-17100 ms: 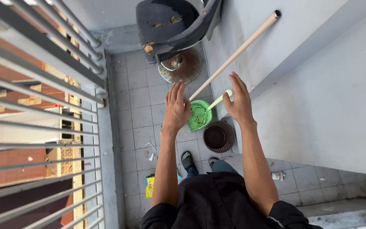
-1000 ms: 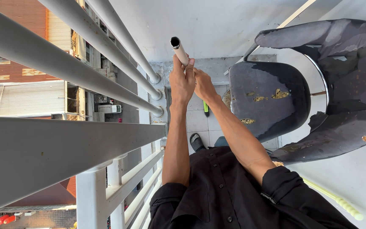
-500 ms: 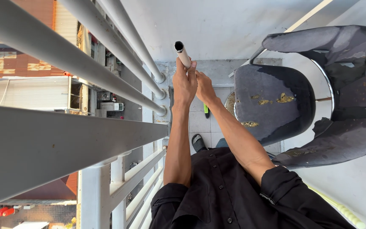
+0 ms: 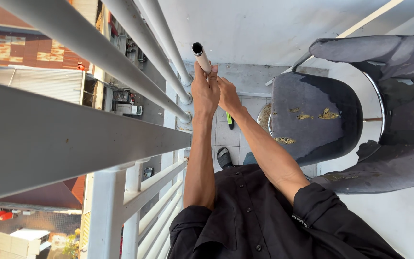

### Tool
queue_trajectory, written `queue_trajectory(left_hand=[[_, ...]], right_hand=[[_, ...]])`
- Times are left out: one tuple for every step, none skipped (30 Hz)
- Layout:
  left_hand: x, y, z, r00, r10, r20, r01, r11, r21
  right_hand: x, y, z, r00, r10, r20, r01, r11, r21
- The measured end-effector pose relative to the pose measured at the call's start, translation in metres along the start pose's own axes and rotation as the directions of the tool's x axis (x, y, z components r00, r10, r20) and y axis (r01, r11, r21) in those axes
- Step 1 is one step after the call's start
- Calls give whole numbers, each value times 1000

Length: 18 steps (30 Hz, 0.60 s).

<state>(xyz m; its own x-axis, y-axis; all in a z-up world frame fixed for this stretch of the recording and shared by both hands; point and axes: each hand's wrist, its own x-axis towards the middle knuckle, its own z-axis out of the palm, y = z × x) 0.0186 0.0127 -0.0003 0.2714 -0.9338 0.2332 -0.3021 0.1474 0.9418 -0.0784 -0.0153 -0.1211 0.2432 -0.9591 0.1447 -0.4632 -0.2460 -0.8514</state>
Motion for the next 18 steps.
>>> queue_trajectory(left_hand=[[-2,-1,-1,1000,-3,-9,3,1000,2],[-2,-2,-3,1000,-8,-20,9,1000,11],[-3,-3,-5,999,-14,-32,15,1000,19],[-4,-1,-8,999,-17,-44,18,1000,23],[-5,0,-10,998,-30,-55,31,999,16],[-7,2,-13,997,-44,-66,45,999,9],[-9,-1,-14,996,-47,-79,48,999,13],[-10,-3,-14,995,-27,-100,30,999,27],[-11,-6,-15,993,-7,-120,12,999,42],[-12,-3,-16,991,-10,-133,16,999,45],[-14,-1,-18,989,-29,-143,36,998,45],[-17,1,-17,987,-51,-154,58,997,42],[-18,6,-18,984,-58,-166,65,997,42],[-19,11,-19,979,-109,-171,120,991,53],[-21,16,-20,971,-161,-175,174,983,63],[-24,16,-19,968,-163,-192,178,982,63],[-26,16,-18,968,-118,-221,138,988,76],[-28,16,-18,966,-71,-249,96,991,90]], right_hand=[[-1,-1,1,1000,-5,8,5,1000,2],[0,-2,3,999,-35,15,34,999,18],[1,-4,5,998,-65,22,64,997,35],[1,-5,6,997,-71,32,70,997,38],[1,-7,7,996,-73,49,71,996,45],[1,-8,8,995,-75,66,72,996,52],[1,-7,11,994,-82,78,77,995,56],[3,-6,12,986,-141,85,138,989,45],[4,-5,13,975,-201,93,198,980,36],[6,-2,15,973,-207,104,204,978,40],[7,1,16,966,-220,135,219,975,27],[7,5,16,958,-231,168,232,973,12],[8,8,16,955,-235,181,236,972,15],[9,11,17,943,-255,213,254,967,34],[10,14,17,930,-276,244,271,961,55],[9,11,16,923,-286,257,280,958,60],[9,7,15,913,-314,259,302,949,84],[9,4,14,903,-342,259,325,939,108]])
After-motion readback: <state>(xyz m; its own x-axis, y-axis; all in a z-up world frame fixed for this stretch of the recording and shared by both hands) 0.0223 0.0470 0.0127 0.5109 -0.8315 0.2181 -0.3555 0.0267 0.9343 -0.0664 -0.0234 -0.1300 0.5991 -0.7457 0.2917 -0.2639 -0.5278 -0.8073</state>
